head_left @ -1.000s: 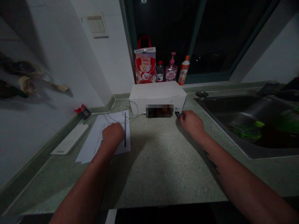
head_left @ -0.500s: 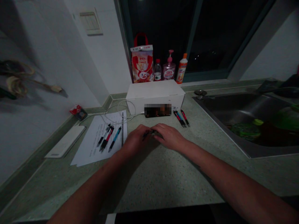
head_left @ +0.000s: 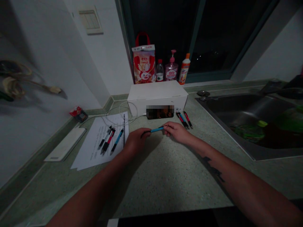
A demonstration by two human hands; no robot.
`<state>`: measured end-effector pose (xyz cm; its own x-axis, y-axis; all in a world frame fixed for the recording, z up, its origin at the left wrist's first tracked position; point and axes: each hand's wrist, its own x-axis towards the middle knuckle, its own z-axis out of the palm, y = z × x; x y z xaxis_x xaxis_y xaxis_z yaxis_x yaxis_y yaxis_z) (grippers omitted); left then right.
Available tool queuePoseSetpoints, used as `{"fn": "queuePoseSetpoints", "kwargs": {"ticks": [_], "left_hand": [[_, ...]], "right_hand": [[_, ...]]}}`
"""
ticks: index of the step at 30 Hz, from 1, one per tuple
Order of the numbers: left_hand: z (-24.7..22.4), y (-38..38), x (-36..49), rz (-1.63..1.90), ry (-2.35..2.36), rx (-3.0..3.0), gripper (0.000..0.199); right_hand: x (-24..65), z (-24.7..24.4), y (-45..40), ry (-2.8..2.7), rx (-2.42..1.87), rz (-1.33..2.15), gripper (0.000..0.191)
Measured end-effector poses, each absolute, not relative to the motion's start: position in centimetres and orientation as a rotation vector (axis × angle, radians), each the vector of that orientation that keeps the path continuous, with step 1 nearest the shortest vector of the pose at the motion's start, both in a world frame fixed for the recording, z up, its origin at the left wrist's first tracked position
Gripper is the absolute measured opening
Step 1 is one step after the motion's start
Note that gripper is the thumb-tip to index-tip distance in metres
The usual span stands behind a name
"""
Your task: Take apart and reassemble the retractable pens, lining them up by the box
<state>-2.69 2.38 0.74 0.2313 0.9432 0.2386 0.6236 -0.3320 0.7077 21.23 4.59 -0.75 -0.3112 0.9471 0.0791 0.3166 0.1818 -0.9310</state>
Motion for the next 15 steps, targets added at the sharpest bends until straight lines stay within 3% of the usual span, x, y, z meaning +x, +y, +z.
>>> {"fn": "queuePoseSetpoints", "kwargs": {"ticks": [7,11,15], "left_hand": [[1.66,2.14,-2.49,0.768,1.472,1.859,0.036],[1.41,2.09,-2.34,0.831,1.465,1.909,0.021],[0.94,1.94,-2.11,0.851,1.417,2.028,0.019]], "right_hand": [[21.69,-0.16,4.36,-1.812,-1.109,0.996,0.021],[21.60,-0.34,4.16,-1.849,-1.165,1.010,0.027],[21.16,-0.69,3.97,-1.865,-1.281,1.094,0.043]]}}
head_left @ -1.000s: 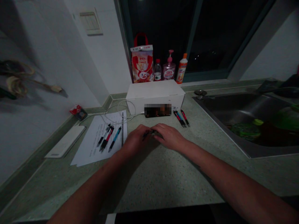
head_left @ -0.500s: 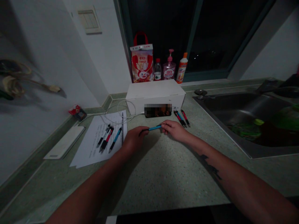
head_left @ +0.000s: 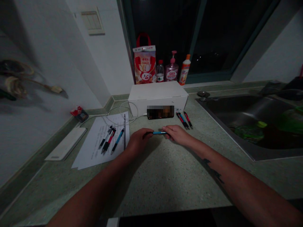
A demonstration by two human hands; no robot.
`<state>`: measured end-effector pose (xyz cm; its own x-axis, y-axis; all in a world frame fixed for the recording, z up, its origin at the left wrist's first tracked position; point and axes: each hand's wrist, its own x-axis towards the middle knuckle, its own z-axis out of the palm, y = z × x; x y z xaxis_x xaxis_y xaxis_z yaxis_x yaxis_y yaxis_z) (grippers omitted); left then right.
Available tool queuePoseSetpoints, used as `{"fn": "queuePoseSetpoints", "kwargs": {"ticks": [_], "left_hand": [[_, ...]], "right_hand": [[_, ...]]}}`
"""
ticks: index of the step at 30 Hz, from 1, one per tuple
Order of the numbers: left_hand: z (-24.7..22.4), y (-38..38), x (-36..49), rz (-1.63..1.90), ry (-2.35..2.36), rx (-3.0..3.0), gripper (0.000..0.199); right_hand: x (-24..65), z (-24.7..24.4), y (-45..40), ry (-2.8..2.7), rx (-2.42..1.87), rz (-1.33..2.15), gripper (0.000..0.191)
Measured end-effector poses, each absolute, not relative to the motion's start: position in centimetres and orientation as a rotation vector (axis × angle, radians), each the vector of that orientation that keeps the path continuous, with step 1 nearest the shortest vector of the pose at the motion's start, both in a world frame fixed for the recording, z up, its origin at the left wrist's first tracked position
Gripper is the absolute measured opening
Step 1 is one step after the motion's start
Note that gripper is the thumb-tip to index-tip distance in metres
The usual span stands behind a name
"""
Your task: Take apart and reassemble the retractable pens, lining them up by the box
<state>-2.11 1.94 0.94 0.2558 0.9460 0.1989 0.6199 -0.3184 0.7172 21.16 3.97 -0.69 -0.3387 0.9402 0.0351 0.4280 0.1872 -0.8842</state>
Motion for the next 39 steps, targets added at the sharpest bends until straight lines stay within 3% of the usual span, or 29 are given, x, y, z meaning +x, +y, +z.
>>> {"fn": "queuePoseSetpoints", "kwargs": {"ticks": [4,11,14,20,23,29,32,39], "left_hand": [[0.7,1.8,-2.0,0.812,1.429,2.060,0.020],[0.2,1.8,-1.8,0.810,1.403,2.143,0.021],[0.1,1.7,-1.8,0.810,1.390,2.170,0.022],[0.1,1.7,-2.0,0.848,1.345,2.233,0.021],[0.0,1.7,-2.0,0.850,1.340,2.242,0.021],[0.1,1.7,-1.9,0.835,1.313,2.286,0.022],[0.1,1.6,-1.9,0.826,1.324,2.281,0.021],[0.3,1.5,-1.8,0.827,1.324,2.262,0.021]], "right_hand": [[21.0,-0.9,4.1,-1.850,-1.164,1.000,0.019],[20.8,-0.7,3.9,-1.981,-1.230,1.017,0.029],[20.7,-0.6,3.7,-1.985,-1.192,0.888,0.012],[20.5,-0.5,3.6,-2.034,-1.237,0.956,0.024],[20.4,-0.5,3.5,-1.983,-1.208,0.845,0.010],[20.3,-0.3,3.3,-2.047,-1.220,0.944,0.021],[20.2,-0.3,3.2,-2.025,-1.199,0.828,0.010],[20.1,-0.2,3.2,-2.102,-1.196,0.917,0.023]]}}
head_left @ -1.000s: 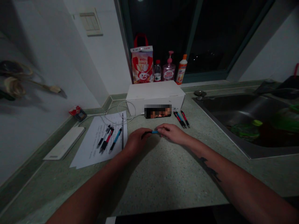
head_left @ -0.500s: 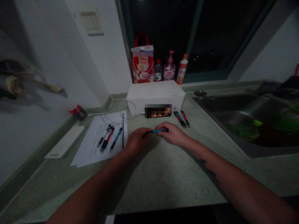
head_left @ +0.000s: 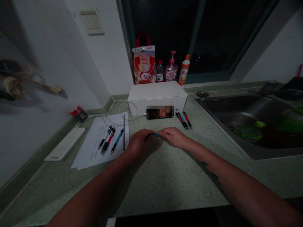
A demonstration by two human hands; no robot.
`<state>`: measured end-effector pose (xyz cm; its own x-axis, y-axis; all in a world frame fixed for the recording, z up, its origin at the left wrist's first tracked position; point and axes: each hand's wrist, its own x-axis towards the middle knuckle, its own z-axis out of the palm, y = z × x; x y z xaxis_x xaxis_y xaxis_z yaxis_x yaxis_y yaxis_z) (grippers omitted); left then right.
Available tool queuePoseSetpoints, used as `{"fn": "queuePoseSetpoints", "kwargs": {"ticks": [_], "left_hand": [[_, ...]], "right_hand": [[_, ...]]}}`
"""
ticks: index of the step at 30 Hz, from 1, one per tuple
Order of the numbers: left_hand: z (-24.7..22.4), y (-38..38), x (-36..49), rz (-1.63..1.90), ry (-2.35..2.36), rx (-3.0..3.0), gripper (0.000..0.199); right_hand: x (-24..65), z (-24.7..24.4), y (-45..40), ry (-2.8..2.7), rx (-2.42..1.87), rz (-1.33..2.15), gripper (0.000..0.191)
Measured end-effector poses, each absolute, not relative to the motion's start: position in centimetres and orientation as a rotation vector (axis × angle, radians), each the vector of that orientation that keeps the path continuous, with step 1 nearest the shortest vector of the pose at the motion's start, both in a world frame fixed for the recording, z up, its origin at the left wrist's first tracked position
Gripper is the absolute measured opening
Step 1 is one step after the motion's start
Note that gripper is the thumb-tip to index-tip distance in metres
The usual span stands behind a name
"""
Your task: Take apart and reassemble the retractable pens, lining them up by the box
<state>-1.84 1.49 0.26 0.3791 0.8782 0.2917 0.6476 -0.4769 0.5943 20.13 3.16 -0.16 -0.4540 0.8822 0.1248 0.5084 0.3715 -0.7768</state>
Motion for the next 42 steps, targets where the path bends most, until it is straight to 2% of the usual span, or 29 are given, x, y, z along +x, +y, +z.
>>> {"fn": "queuePoseSetpoints", "kwargs": {"ticks": [3,6,11,14,27,31,35,39,42], "left_hand": [[0.4,1.4,-1.7,0.783,1.365,2.234,0.021],[0.3,1.4,-1.7,0.780,1.359,2.239,0.021],[0.3,1.3,-1.8,0.807,1.335,2.258,0.021],[0.3,1.3,-1.8,0.787,1.357,2.256,0.020],[0.3,1.9,-2.1,0.728,1.503,2.193,0.022],[0.4,2.3,-2.5,0.828,1.568,2.168,0.020],[0.4,1.8,-2.1,0.751,1.482,2.287,0.019],[0.3,0.7,-1.2,0.575,1.298,2.427,0.017],[0.4,0.4,-0.8,0.658,1.328,2.315,0.016]], "right_hand": [[20.1,0.0,3.1,-2.096,-1.195,0.762,0.008],[20.0,0.1,3.0,-2.081,-1.205,0.725,0.017],[19.9,0.3,2.8,-2.179,-1.186,0.797,0.018],[20.1,0.3,2.8,-2.179,-1.163,0.614,0.007],[21.4,1.3,3.0,-2.153,-1.184,-0.044,0.014],[22.0,0.9,3.7,-1.946,-1.312,0.090,0.020],[22.0,-0.1,4.5,-1.727,-1.401,0.369,0.028],[21.5,-0.5,4.4,-1.798,-1.309,0.350,0.026],[21.1,0.0,3.7,-1.956,-1.208,0.278,0.029]]}}
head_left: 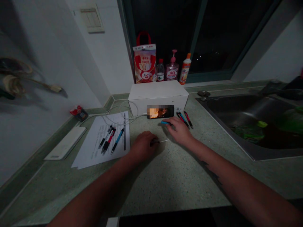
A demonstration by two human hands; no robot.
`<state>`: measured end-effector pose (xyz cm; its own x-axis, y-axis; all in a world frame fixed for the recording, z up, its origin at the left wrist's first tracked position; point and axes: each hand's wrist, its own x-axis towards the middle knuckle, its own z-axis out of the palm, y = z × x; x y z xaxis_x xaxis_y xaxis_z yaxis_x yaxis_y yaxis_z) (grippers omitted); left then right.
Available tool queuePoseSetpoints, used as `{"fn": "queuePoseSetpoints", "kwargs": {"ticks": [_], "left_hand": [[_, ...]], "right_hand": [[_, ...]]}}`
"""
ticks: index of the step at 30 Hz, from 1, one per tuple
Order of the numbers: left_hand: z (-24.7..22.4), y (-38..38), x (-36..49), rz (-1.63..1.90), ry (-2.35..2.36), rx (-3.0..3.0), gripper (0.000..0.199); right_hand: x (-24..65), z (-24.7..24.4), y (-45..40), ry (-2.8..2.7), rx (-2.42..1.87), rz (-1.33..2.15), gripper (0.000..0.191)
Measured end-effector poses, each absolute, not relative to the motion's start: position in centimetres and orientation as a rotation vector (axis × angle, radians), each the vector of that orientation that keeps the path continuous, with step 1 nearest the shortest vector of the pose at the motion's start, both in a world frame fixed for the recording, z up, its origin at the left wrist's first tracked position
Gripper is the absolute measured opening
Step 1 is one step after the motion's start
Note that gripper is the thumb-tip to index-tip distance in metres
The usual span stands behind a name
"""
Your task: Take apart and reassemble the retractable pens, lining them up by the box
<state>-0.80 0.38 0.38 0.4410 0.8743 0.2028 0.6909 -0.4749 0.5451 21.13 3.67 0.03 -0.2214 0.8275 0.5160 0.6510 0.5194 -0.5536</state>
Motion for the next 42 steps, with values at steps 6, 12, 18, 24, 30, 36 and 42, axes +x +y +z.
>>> {"fn": "queuePoseSetpoints", "kwargs": {"ticks": [6,12,18,24,30,36,42], "left_hand": [[1.3,1.1,-0.8,0.957,1.257,1.474,0.029],[1.4,0.9,-0.5,0.862,0.971,1.117,0.029],[1.2,1.1,-0.6,0.864,1.073,1.174,0.023],[1.0,1.5,-0.6,0.907,1.129,1.131,0.021],[0.6,1.8,-1.0,0.862,1.406,1.622,0.014],[-0.2,2.3,-1.0,0.729,1.487,2.201,0.015],[-1.0,3.0,-1.1,0.672,1.476,2.324,0.013]], "right_hand": [[20.5,1.7,2.3,-2.287,-1.061,-0.058,0.030],[19.7,2.3,1.9,-2.425,-0.909,-0.323,0.026],[19.8,2.3,1.9,-2.398,-0.935,-0.360,0.025],[20.2,2.5,1.9,-2.308,-1.007,-0.247,0.028],[20.6,-0.4,3.5,-1.986,-1.402,0.274,0.024],[20.4,-1.8,4.7,-1.876,-1.363,0.422,0.018],[19.9,-1.6,4.2,-2.217,-1.332,0.241,0.017]]}}
